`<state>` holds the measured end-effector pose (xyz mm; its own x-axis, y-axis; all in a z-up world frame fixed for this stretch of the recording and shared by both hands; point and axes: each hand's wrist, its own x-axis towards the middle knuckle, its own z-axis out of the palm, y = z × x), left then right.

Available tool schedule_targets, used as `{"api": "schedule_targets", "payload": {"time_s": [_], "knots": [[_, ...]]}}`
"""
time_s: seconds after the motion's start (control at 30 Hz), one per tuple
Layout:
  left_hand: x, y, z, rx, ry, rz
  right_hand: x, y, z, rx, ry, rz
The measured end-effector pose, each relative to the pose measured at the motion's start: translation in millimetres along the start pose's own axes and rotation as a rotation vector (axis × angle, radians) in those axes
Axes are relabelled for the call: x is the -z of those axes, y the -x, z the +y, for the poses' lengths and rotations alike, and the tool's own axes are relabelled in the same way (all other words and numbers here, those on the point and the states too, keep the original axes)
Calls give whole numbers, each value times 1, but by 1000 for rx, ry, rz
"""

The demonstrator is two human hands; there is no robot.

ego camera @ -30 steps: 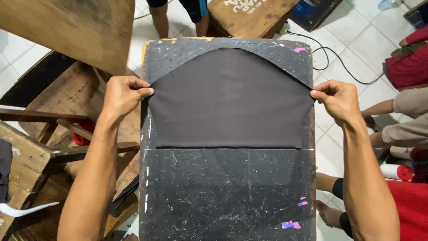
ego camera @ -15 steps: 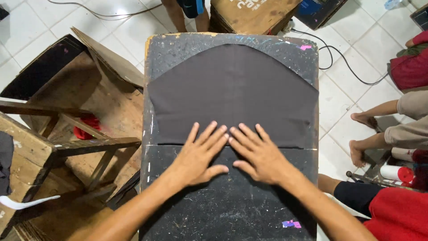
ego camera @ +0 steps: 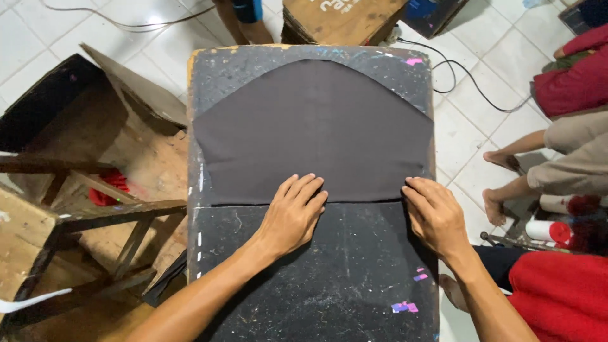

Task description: Placing and smoothing fabric sleeves on a screen printing board and tying bundles of fabric with string.

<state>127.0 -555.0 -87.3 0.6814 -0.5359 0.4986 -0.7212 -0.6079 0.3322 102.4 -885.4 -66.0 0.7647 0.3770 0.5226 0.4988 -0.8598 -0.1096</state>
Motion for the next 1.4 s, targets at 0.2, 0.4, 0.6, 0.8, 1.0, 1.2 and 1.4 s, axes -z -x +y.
{"api": "schedule_targets", "payload": {"time_s": [0.2, 0.4, 0.6, 0.8, 1.0, 1.2, 1.4], "knots": [[-20, -16, 0, -104, -17, 36, -3, 2, 4, 89, 67, 110], [-16, -16, 1, -134, -43, -5, -1, 9, 7, 112, 129, 107], [15, -10, 7, -54, 35, 30, 13, -3, -4, 109, 77, 54], [97, 68, -61, 157, -162, 139, -6, -46, -73, 110, -190, 98], [103, 98, -88, 165, -256, 196, -77, -106, -167, 280, -368, 118], [105, 103, -90, 189, -261, 177, -117, -109, -185, 317, -296, 103], [104, 107, -92, 217, -246, 133, -117, -108, -188, 341, -265, 69]]}}
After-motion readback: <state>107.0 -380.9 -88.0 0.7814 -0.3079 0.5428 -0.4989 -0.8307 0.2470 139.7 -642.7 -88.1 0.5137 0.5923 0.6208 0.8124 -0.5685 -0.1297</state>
